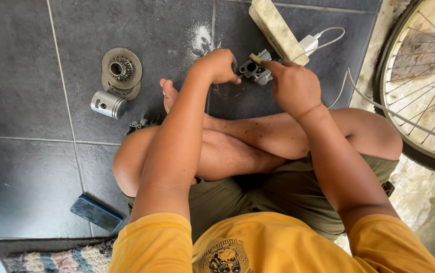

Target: The person sits on the floor and uses a yellow-handled brush to scrub a small metal mechanical part. They rotate the part to clean different sides and crevices. Other disassembled parts, including a piston and a clutch assembly, are visible on the floor nearby.

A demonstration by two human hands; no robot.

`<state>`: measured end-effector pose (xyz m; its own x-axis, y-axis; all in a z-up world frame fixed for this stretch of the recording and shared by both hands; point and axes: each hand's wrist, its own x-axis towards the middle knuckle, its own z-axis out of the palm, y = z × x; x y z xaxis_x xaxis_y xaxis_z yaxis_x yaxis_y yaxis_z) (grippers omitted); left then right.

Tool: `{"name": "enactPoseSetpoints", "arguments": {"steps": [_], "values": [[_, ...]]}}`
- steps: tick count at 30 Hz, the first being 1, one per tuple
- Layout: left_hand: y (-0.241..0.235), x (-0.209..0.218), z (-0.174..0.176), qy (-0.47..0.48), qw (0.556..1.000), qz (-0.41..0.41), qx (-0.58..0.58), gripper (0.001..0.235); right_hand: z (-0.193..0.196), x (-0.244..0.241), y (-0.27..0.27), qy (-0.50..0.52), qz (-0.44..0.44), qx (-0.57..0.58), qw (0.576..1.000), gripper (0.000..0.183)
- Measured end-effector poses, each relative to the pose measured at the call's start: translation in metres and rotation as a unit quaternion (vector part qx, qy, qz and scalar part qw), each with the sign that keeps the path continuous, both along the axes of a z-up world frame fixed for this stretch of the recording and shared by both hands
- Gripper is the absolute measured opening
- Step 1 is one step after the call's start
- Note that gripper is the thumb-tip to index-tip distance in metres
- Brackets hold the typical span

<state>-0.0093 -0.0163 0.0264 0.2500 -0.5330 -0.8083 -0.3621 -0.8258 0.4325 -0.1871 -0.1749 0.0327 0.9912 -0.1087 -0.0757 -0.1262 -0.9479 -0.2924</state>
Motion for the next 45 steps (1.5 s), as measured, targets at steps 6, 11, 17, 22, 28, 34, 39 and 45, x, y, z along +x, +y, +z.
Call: {"name": "enactPoseSetpoints", "arguments": {"steps": [6,11,17,22,28,34,39,45], "values": [[-0.008,-0.004,-0.012,-0.036,0.997,-0.028,-0.055,0.097,0.013,0.002,0.003,0.145,-0.012,-0.024,0.989,0.016],[-0.019,-0.013,-0.030,-0.066,0.992,-0.067,-0.085,0.063,0.007,0.026,0.014,0.184,0.029,-0.119,0.975,0.023],[-0.010,-0.021,-0.059,-0.145,0.972,-0.078,-0.166,0.035,0.031,0.112,0.036,0.396,0.081,-0.187,0.895,0.027],[-0.008,-0.029,-0.074,-0.175,0.959,-0.044,-0.220,0.023,0.037,0.125,0.032,0.494,0.033,-0.136,0.858,0.023],[-0.010,-0.024,-0.070,-0.185,0.960,-0.041,-0.206,0.029,0.086,0.118,0.047,0.491,0.009,-0.146,0.859,0.052],[-0.011,-0.022,-0.064,-0.193,0.959,-0.044,-0.200,0.039,0.064,0.107,0.051,0.408,0.052,-0.277,0.868,0.030],[-0.015,-0.030,-0.084,-0.229,0.953,-0.056,-0.190,0.038,0.029,0.100,0.054,0.384,0.031,-0.275,0.881,0.029],[-0.012,-0.028,-0.074,-0.180,0.965,-0.032,-0.188,0.037,0.045,0.110,0.058,0.444,-0.024,-0.213,0.870,0.034]]}}
